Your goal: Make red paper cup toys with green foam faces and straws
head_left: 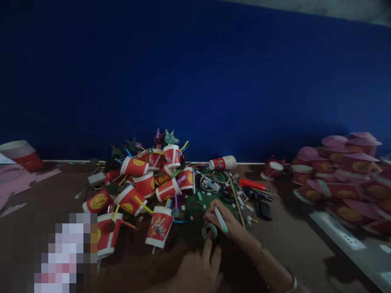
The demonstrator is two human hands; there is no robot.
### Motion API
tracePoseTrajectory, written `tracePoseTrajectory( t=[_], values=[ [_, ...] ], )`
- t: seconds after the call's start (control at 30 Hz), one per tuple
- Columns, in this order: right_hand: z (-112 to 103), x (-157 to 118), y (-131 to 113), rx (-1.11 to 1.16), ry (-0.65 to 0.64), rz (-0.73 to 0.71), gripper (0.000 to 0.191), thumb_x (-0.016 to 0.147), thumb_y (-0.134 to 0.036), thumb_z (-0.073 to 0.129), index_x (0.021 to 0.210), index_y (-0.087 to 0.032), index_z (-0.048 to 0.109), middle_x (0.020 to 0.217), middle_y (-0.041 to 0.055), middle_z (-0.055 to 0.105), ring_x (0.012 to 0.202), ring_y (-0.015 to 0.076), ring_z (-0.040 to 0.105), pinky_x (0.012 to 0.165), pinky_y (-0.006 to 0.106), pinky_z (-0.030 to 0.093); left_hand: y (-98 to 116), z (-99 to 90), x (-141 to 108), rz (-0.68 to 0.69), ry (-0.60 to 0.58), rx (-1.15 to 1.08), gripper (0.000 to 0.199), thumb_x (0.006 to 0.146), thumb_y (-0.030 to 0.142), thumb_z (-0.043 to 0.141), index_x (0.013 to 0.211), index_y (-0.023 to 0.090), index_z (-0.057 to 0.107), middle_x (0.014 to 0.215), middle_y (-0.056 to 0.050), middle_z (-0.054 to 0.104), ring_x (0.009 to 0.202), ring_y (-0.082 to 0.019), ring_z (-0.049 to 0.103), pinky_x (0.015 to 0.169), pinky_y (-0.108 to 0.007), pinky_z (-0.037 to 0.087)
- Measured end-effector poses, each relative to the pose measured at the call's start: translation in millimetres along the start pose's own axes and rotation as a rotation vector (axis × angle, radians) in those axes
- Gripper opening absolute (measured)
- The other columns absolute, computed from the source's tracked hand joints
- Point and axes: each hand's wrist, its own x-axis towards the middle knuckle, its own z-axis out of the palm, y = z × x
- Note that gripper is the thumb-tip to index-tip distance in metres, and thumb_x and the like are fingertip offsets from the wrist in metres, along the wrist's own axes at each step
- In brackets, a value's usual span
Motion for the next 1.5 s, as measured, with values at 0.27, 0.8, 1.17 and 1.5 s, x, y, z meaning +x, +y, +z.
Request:
tracePoseTrajectory(
  t=[0.27, 0.8, 1.17, 1.5],
  values=[
    [2, 1, -8, -0.028, 0.103, 0.007, 0.031, 0.077, -0.048, 0.059, 0.079, -0.023, 0.041, 0.073, -0.0017, 0.058, 0.069, 0.0155, 0.055, 0.061, 0.026, 0.041, 0, 3.0, 1, -0.030, 0.016, -0.008, 0.064, 0.086, 0.043, 0.046, 0.140, 0.013, 0.030, 0.140, -0.024, 0.038, 0.079, -0.029, 0.067, 0.059, -0.039, 0.056],
    [2, 39, -9, -0.222, -0.013, 0.093, 0.029, 0.072, -0.039, 0.060, 0.057, -0.020, 0.044, 0.046, -0.0062, 0.042, 0.046, 0.0092, 0.039, 0.046, 0.021, 0.031, 4, 4.6, 2, -0.132, 0.017, -0.020, 0.074, 0.081, 0.051, 0.053, 0.141, 0.015, 0.030, 0.141, -0.023, 0.036, 0.084, -0.031, 0.064, 0.059, -0.040, 0.054],
    [3, 36, -4, -0.262, -0.033, 0.103, 0.028, 0.073, -0.039, 0.058, 0.059, -0.020, 0.043, 0.048, -0.0058, 0.043, 0.048, 0.0096, 0.039, 0.046, 0.021, 0.030, 4, 1.8, 2, -0.133, -0.003, -0.035, 0.072, 0.082, 0.050, 0.050, 0.142, 0.015, 0.028, 0.142, -0.021, 0.036, 0.090, -0.031, 0.063, 0.063, -0.039, 0.054],
    [8, 41, -8, -0.396, -0.073, 0.049, 0.028, 0.075, -0.036, 0.058, 0.057, -0.018, 0.045, 0.053, -0.0055, 0.040, 0.054, 0.0102, 0.038, 0.052, 0.023, 0.032, 5, -7.8, 1, -0.118, -0.017, -0.016, 0.072, 0.083, 0.051, 0.047, 0.141, 0.012, 0.028, 0.137, -0.026, 0.040, 0.082, -0.029, 0.065, 0.059, -0.037, 0.053]
  ],
)
